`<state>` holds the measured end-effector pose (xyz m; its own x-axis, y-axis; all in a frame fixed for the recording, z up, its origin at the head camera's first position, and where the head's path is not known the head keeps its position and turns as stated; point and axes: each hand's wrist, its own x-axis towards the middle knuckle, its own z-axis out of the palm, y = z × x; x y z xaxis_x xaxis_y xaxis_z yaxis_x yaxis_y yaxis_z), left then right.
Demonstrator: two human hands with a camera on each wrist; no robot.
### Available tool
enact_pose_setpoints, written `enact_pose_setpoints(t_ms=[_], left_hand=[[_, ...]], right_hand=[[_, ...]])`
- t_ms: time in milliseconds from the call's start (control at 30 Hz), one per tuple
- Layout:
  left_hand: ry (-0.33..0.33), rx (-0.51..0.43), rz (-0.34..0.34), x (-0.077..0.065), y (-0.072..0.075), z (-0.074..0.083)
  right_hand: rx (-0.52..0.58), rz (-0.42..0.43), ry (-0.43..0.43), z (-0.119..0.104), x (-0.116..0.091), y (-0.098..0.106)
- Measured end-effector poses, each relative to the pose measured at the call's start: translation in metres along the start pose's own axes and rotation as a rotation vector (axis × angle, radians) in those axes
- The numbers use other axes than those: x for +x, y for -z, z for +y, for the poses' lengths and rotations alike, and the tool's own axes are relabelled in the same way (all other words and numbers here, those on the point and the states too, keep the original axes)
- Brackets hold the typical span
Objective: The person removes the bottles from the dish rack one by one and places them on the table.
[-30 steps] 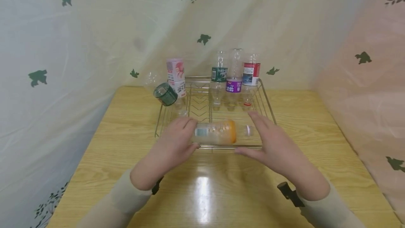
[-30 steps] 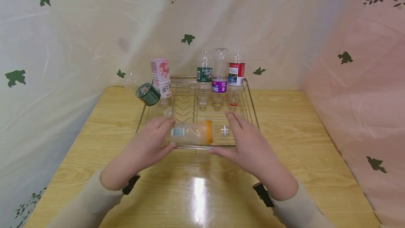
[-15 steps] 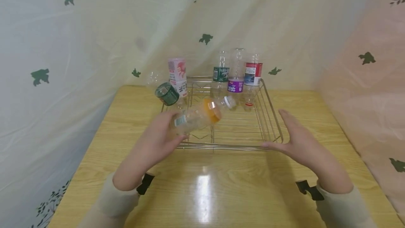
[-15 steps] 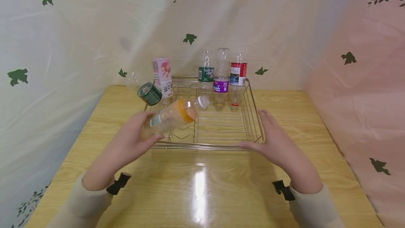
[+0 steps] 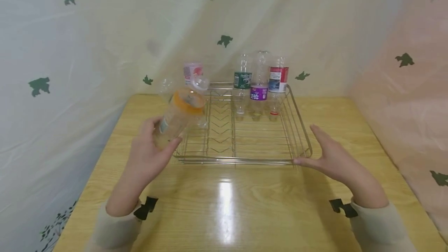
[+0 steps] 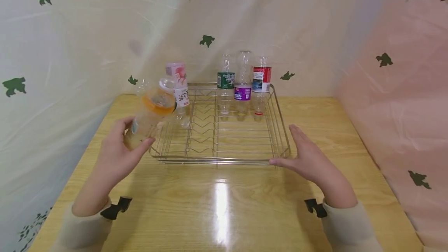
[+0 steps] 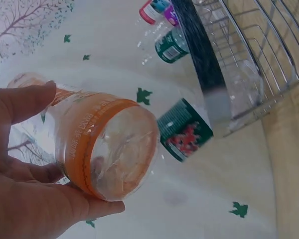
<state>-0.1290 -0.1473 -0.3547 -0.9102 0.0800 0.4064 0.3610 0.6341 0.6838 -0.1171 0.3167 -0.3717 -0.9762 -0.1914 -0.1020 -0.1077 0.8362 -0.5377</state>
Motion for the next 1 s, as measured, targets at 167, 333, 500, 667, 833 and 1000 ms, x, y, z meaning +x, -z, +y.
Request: enact_pose_setpoints(t_ms=[167,333,500,667,833,1000], left_hand=[[0.019,-0.005,0.110,-0.004,0.009,-0.016],[0.076,-0.031,0.175,-0.005,0.013,-0.033],[0.147,-0.105,0.168,-0.002,0.017,-0.051],[0.212,-0.099,0.112,-0.001,0.019,-0.067],[0.257,-0.121,0.075,0.004,0.018,-0.083],[0.281,-0.108,0.045,0.009,0.017,-0.098]], right_hand=[[0.009,-0.001,0.006,0.005,0.004,-0.003],[0.005,-0.008,0.009,0.011,0.008,-0.006],[0.001,-0.009,0.007,0.017,0.012,-0.010],[0.000,-0.008,0.003,0.020,0.014,-0.012],[0.015,-0.007,-0.001,0.023,0.015,-0.013],[0.007,-0.006,-0.002,0.026,0.016,-0.017]])
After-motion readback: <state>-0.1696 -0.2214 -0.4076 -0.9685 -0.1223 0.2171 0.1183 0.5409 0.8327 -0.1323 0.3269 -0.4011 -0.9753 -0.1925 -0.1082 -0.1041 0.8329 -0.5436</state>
